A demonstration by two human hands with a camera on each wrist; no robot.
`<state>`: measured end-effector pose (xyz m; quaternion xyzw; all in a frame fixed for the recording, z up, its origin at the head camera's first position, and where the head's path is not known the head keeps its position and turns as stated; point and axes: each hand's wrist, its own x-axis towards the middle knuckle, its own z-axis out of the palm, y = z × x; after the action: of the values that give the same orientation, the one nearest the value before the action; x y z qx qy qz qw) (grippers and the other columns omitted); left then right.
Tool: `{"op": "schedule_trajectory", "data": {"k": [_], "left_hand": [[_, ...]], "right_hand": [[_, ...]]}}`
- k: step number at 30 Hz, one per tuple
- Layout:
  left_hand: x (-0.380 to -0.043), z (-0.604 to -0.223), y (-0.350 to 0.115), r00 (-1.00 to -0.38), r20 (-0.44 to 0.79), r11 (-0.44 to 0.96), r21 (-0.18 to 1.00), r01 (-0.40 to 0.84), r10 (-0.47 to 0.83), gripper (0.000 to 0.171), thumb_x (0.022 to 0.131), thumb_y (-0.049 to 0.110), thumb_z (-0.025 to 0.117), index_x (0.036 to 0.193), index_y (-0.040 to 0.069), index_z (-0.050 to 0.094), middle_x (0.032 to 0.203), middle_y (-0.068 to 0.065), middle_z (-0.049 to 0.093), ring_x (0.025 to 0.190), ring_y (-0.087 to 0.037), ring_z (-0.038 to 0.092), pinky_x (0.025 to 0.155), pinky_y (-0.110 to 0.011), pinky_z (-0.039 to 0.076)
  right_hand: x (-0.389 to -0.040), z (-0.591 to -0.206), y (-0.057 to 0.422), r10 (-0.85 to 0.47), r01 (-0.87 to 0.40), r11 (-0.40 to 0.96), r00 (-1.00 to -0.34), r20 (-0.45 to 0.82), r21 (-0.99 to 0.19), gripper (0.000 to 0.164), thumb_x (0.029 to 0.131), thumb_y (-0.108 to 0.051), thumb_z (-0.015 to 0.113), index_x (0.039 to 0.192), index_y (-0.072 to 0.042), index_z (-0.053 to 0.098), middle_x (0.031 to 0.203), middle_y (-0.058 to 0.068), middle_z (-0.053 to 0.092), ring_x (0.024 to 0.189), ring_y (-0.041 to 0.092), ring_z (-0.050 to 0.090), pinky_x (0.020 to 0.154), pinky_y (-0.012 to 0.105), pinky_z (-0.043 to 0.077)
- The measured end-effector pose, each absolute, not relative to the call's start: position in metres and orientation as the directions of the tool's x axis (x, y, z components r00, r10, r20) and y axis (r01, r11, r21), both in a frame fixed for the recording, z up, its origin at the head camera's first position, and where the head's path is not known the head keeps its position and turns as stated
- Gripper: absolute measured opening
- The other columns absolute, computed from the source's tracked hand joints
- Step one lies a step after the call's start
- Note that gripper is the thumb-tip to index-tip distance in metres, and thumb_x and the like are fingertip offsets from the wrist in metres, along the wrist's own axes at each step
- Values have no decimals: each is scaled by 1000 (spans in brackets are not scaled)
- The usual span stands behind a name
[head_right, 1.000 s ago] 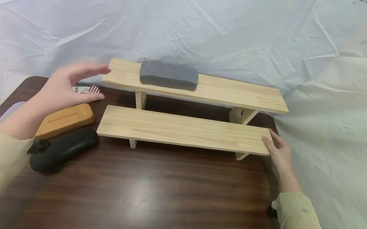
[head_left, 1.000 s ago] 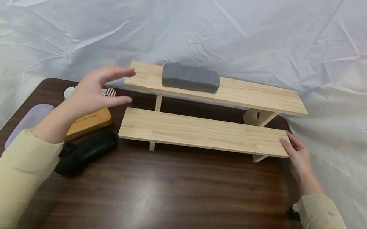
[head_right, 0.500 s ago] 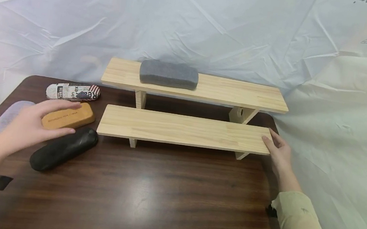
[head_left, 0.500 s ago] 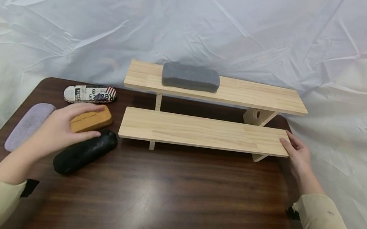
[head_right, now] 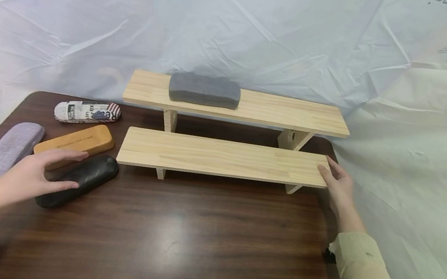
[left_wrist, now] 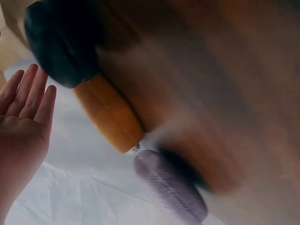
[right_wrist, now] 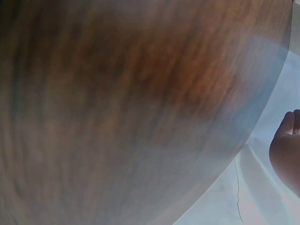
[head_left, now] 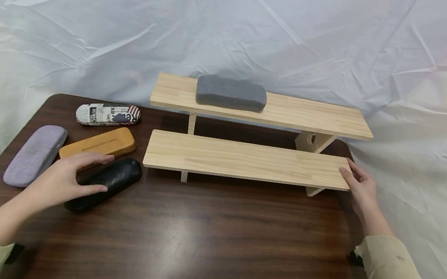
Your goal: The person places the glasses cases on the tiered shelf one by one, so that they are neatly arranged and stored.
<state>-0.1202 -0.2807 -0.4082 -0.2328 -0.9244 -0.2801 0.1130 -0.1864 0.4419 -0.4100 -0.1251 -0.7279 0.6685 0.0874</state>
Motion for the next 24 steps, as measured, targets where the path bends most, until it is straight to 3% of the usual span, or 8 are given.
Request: {"op": "schedule_trajectory", "data": {"k": [2, 4, 5, 8, 12, 17, 24], "left_hand": [[-119, -412, -283, -877, 310, 753, 456, 475, 366, 74, 68, 20, 101, 135, 8, 71, 132, -18, 73, 123, -19, 63, 103, 2, 29], [-118, -414, -284, -893, 261, 770, 454, 448, 366, 78, 69, 23, 101, 137, 6, 69, 135, -22, 71, 125, -34, 63, 110, -18, 43], [-118, -415, -284, -899, 237, 780, 448, 438, 368, 79, 69, 26, 101, 138, 5, 67, 136, -24, 70, 124, -41, 63, 108, -29, 48], [-117, -418, -286, -908, 178, 798, 433, 419, 380, 84, 70, 32, 100, 141, 1, 65, 136, -26, 68, 125, -48, 63, 95, -44, 50], [-118, -421, -286, -907, 157, 808, 414, 419, 391, 89, 69, 36, 101, 141, -1, 64, 134, -26, 69, 123, -46, 66, 91, -35, 48], [-119, -420, -284, -913, 134, 815, 414, 405, 386, 93, 68, 39, 101, 141, -4, 63, 133, -27, 69, 120, -44, 67, 88, -40, 50], [-120, -416, -279, -922, 83, 833, 404, 377, 377, 93, 69, 39, 100, 140, -6, 62, 133, -29, 68, 120, -45, 66, 91, -56, 53]], "right_hand": [[-186, -410, 441, 302, 70, 87, -952, -41, -994, 72, 101, -15, 73, 162, 0, 37, 104, -24, 66, 88, -9, 64, 75, 5, 54], [-187, -410, 441, 304, 70, 86, -952, -41, -994, 72, 101, -15, 74, 162, -1, 38, 105, -24, 66, 89, -9, 64, 75, 5, 53], [-187, -410, 441, 304, 69, 87, -952, -40, -994, 72, 101, -15, 74, 162, -1, 38, 105, -25, 66, 89, -10, 63, 75, 5, 53], [-187, -409, 440, 303, 62, 82, -952, -34, -995, 72, 100, -14, 74, 162, -1, 39, 104, -25, 68, 89, -10, 64, 75, 5, 53], [-187, -408, 439, 301, 50, 82, -953, -23, -995, 71, 100, -14, 75, 161, -1, 41, 105, -25, 68, 89, -10, 64, 75, 4, 53], [-185, -408, 439, 296, 34, 81, -955, -9, -996, 69, 100, -14, 75, 160, -2, 43, 104, -26, 69, 90, -10, 64, 76, 4, 52], [-185, -409, 441, 292, 30, 76, -956, -6, -997, 66, 101, -14, 74, 160, -4, 45, 105, -26, 69, 90, -9, 64, 76, 5, 53]]}}
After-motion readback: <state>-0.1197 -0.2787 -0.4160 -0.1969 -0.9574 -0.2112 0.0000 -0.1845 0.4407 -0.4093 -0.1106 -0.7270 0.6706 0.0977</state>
